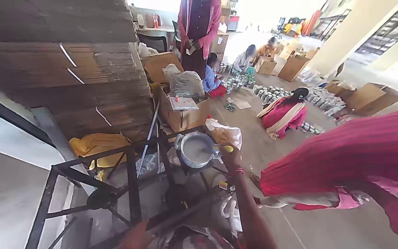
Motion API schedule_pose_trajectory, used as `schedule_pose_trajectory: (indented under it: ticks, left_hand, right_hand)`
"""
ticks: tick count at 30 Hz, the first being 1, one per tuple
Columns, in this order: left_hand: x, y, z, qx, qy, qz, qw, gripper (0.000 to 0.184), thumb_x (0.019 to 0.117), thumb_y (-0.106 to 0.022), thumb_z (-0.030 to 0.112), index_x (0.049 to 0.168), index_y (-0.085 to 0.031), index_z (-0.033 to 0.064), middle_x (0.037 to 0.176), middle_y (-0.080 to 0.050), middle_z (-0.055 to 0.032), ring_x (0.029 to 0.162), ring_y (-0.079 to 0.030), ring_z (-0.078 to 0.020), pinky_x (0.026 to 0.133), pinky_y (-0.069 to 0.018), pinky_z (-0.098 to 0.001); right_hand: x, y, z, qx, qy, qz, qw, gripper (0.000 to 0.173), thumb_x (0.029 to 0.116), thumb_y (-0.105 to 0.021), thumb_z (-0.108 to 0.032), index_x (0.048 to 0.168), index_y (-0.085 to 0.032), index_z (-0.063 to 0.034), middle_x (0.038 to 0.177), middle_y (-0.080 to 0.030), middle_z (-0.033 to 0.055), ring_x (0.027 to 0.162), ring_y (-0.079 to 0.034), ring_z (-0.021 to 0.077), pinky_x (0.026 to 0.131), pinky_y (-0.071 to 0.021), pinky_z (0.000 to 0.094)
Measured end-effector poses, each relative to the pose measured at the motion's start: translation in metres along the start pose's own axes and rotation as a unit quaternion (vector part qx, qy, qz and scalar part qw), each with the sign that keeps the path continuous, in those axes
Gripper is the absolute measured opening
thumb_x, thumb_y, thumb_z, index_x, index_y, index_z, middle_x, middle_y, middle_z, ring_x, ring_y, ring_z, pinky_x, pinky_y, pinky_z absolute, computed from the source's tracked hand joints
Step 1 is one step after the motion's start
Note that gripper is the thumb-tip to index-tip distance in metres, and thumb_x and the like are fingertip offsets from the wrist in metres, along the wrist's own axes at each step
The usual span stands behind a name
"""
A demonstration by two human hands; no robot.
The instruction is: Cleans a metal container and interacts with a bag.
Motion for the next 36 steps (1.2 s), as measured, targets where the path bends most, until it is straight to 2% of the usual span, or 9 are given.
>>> schedule_pose_trajectory:
  ticks: [6,10,13,18,21,24,29,33,36]
  left_hand:
    - [-0.007,0.004,0.002,-0.025,-0.04,0.004,0.999,0.066,0.1013,-0.066,0.029,0.154,-0.04,-0.0014,0.146,-0.053,-0.0287,0.137,-0.05,-0.047,0.115,-0.036,-0.0634]
    - [-0.006,0.0,-0.006,-0.006,-0.013,0.008,1.0,0.068,0.1012,-0.065,0.032,0.156,-0.039,0.0009,0.146,-0.053,-0.0286,0.137,-0.05,-0.0458,0.113,-0.0363,-0.0651]
    - [-0.005,-0.004,-0.006,-0.004,0.001,0.004,1.0,0.069,0.1009,-0.066,0.034,0.155,-0.04,0.0006,0.145,-0.054,-0.029,0.136,-0.05,-0.0478,0.112,-0.0363,-0.0669]
    - [-0.008,-0.002,-0.004,-0.021,-0.032,0.005,0.999,0.067,0.1014,-0.065,0.032,0.154,-0.04,-0.0025,0.145,-0.054,-0.0292,0.137,-0.05,-0.0469,0.114,-0.0352,-0.065]
    - [-0.006,-0.003,-0.008,-0.024,-0.007,0.017,1.0,0.067,0.1002,-0.067,0.031,0.155,-0.04,0.0028,0.147,-0.052,-0.0285,0.139,-0.046,-0.0487,0.114,-0.0322,-0.0686]
    - [-0.004,-0.004,-0.009,-0.025,-0.003,0.026,0.999,0.068,0.0989,-0.068,0.031,0.155,-0.042,0.0043,0.148,-0.051,-0.0297,0.139,-0.045,-0.0504,0.114,-0.0318,-0.0704]
    - [-0.011,-0.004,-0.005,-0.032,-0.041,0.013,0.999,0.068,0.1017,-0.066,0.032,0.155,-0.039,-0.0013,0.148,-0.052,-0.0278,0.14,-0.047,-0.0464,0.116,-0.0337,-0.0642]
    - [-0.012,-0.004,-0.011,-0.035,-0.005,0.017,0.999,0.067,0.1014,-0.066,0.03,0.155,-0.039,-0.0007,0.147,-0.052,-0.0284,0.139,-0.048,-0.047,0.116,-0.0339,-0.064]
    - [-0.014,-0.004,-0.012,-0.028,0.005,0.005,1.0,0.069,0.102,-0.065,0.032,0.155,-0.038,-0.0029,0.148,-0.051,-0.0294,0.14,-0.046,-0.0476,0.116,-0.0328,-0.0642]
  right_hand:
    - [-0.007,-0.015,-0.014,0.064,0.002,-0.077,0.995,0.019,0.0918,-0.073,-0.01,0.108,-0.073,-0.001,0.103,-0.073,0.0115,0.084,-0.072,0.0161,0.077,-0.062,0.0342]
    - [0.001,0.007,-0.004,0.017,0.005,-0.022,1.0,0.018,0.0925,-0.073,-0.018,0.106,-0.074,-0.0053,0.097,-0.074,0.0096,0.082,-0.073,0.0176,0.077,-0.0623,0.0388]
    - [0.009,-0.009,-0.004,0.02,0.003,0.018,1.0,0.02,0.0938,-0.072,-0.016,0.108,-0.074,-0.0022,0.097,-0.073,0.0134,0.083,-0.07,0.0205,0.079,-0.0581,0.0411]
    - [0.002,-0.016,-0.021,0.07,-0.007,-0.101,0.992,0.019,0.0929,-0.074,-0.012,0.108,-0.072,-0.0005,0.102,-0.073,0.0118,0.079,-0.072,0.0169,0.071,-0.0629,0.0344]
    - [0.011,0.006,-0.027,-0.032,0.008,-0.084,0.996,0.023,0.093,-0.074,-0.019,0.11,-0.072,-0.0035,0.102,-0.073,0.0131,0.086,-0.072,0.0203,0.08,-0.0609,0.0404]
    - [0.027,-0.005,-0.032,-0.079,0.024,-0.043,0.996,0.026,0.0954,-0.071,-0.023,0.114,-0.073,-0.0044,0.104,-0.073,0.0159,0.093,-0.071,0.0271,0.088,-0.0562,0.0487]
    - [0.024,-0.034,-0.042,0.011,0.019,-0.14,0.99,0.023,0.0945,-0.073,-0.012,0.114,-0.071,0.0004,0.106,-0.072,0.0144,0.082,-0.072,0.0188,0.075,-0.0621,0.0361]
    - [0.028,-0.002,-0.048,-0.057,0.019,-0.164,0.985,0.024,0.0945,-0.073,-0.015,0.113,-0.07,-0.0009,0.105,-0.072,0.0152,0.086,-0.072,0.0218,0.08,-0.0618,0.0402]
    - [0.039,-0.004,-0.052,-0.125,0.039,-0.098,0.987,0.025,0.0958,-0.072,-0.021,0.114,-0.072,-0.0034,0.105,-0.072,0.0195,0.097,-0.07,0.0324,0.091,-0.0537,0.054]
Point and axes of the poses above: each hand's wrist, its own x-axis towards the middle knuckle, its own y-axis out of the back of the hand, z = x × y, the point moved 3 cm from there along x, towards the middle knuckle
